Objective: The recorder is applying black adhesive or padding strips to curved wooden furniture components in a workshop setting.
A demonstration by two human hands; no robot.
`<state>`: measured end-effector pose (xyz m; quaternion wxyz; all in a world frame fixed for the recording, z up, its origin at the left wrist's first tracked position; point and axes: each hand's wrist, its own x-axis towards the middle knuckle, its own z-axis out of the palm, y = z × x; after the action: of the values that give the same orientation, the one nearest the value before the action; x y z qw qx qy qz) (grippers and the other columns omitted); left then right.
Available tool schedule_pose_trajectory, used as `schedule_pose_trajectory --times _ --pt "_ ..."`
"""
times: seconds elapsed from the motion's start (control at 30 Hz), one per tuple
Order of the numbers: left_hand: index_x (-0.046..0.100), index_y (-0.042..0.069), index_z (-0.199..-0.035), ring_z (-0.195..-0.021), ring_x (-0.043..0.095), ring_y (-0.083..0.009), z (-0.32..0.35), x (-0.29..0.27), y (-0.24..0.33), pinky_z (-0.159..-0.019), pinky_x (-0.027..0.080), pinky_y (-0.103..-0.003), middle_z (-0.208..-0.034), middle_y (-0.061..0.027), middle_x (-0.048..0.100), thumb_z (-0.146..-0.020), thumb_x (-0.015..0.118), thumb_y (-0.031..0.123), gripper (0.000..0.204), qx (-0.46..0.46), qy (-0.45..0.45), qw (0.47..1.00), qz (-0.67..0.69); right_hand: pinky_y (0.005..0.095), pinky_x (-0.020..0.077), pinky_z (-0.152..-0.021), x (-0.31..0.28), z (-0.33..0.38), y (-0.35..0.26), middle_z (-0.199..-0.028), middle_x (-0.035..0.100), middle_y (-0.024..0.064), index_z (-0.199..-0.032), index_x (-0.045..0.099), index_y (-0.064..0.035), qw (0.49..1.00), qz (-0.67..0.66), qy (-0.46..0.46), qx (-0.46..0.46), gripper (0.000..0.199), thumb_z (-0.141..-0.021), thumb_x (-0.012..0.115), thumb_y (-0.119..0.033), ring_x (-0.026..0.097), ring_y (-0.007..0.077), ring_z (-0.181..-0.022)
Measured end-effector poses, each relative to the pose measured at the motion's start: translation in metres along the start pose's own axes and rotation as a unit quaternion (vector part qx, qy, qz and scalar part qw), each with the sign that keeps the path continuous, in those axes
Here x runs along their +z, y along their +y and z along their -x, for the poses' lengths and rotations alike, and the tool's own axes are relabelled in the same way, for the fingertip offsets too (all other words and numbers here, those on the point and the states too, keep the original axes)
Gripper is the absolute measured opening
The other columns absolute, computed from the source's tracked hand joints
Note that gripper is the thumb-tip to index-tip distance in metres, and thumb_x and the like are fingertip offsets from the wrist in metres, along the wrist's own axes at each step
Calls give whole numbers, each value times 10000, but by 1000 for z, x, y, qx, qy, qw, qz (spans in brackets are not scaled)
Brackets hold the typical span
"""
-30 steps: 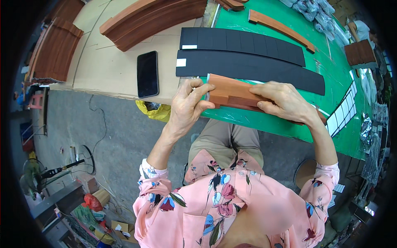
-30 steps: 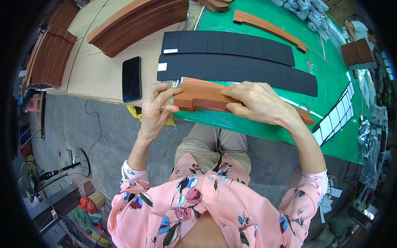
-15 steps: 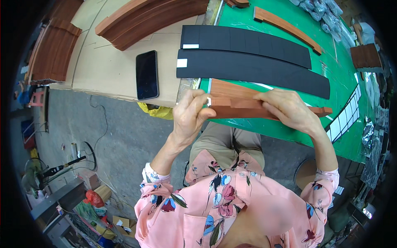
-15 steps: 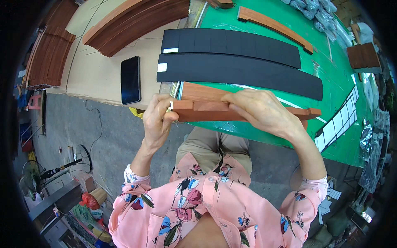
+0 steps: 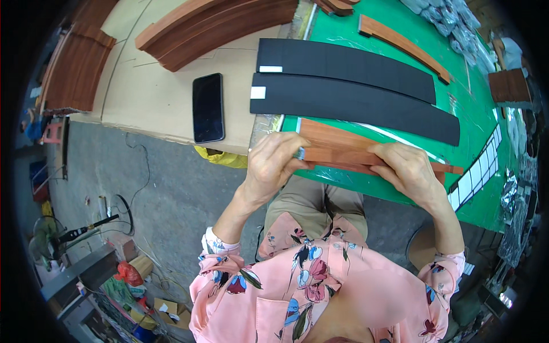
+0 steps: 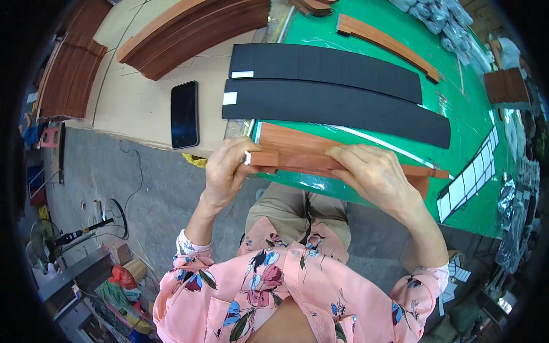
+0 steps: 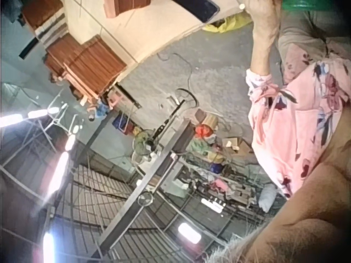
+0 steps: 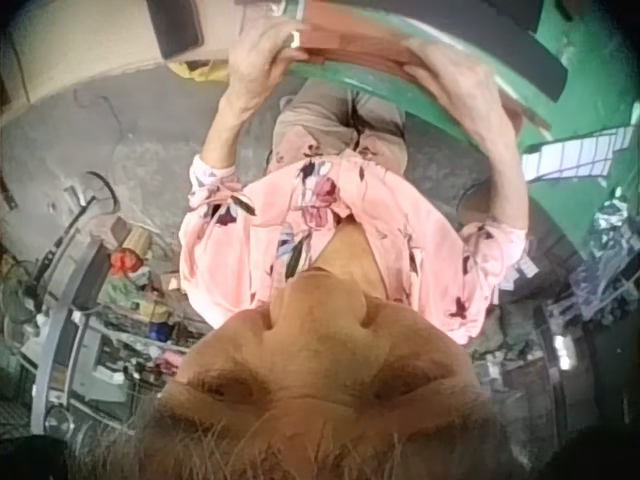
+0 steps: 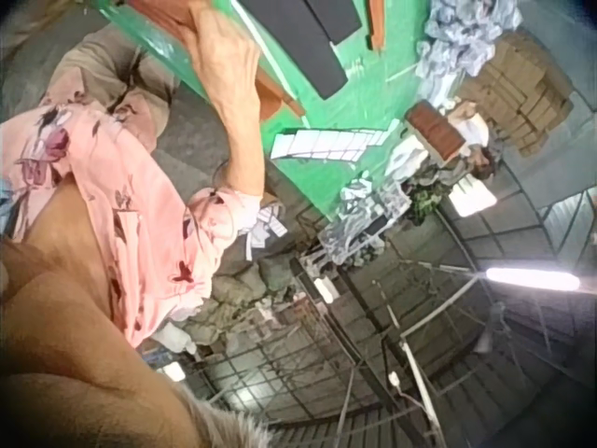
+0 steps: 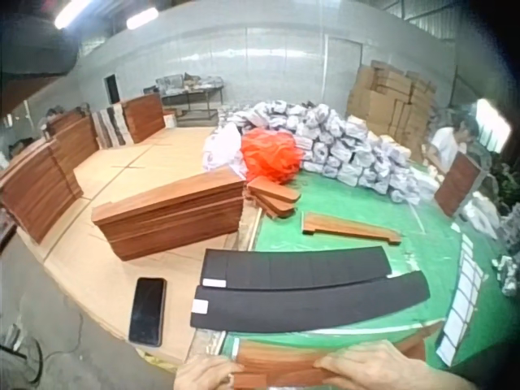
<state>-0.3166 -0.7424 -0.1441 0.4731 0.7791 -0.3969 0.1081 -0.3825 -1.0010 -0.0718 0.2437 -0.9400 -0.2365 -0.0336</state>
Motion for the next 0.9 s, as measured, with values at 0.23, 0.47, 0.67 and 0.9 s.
schedule_pose_trajectory --times 0.23,0.47,0.67,0.9 --pt "562 -6 -1063 -930 569 -297 14 -12 -49 -791 443 -339 -1011 -169 580 -821 604 126 278 -149 79 981 -99 381 469 -790 -25 -37 15 -1019 598 153 -1123 522 -8 993 -69 -85 46 413 -794 609 -242 573 314 -937" --pt "587 13 -1018 -867 579 -272 -2 -7 -92 -713 465 -342 -980 -102 563 -721 633 19 301 -184 10 946 -266 357 477 -806 25 -144 52 -1031 608 177 -1104 545 20 965 -135 -224 -2 304 -831 555 -112 605 293 -927" --pt "597 18 -993 -828 602 -268 -7 -9 -102 -689 479 -347 -970 -100 571 -681 660 20 318 -214 -55 932 -288 418 456 -823 113 -193 58 -1056 528 167 -1191 473 -18 945 -13 -313 -90 431 -814 585 -195 544 337 -1002" --pt "543 25 -924 -824 588 -283 -12 -11 -111 -675 473 -371 -923 -103 550 -669 668 25 284 -222 -71 939 -251 406 471 -800 132 -203 63 -1096 482 156 -1188 470 3 934 44 -345 -85 451 -773 605 -110 562 315 -971"
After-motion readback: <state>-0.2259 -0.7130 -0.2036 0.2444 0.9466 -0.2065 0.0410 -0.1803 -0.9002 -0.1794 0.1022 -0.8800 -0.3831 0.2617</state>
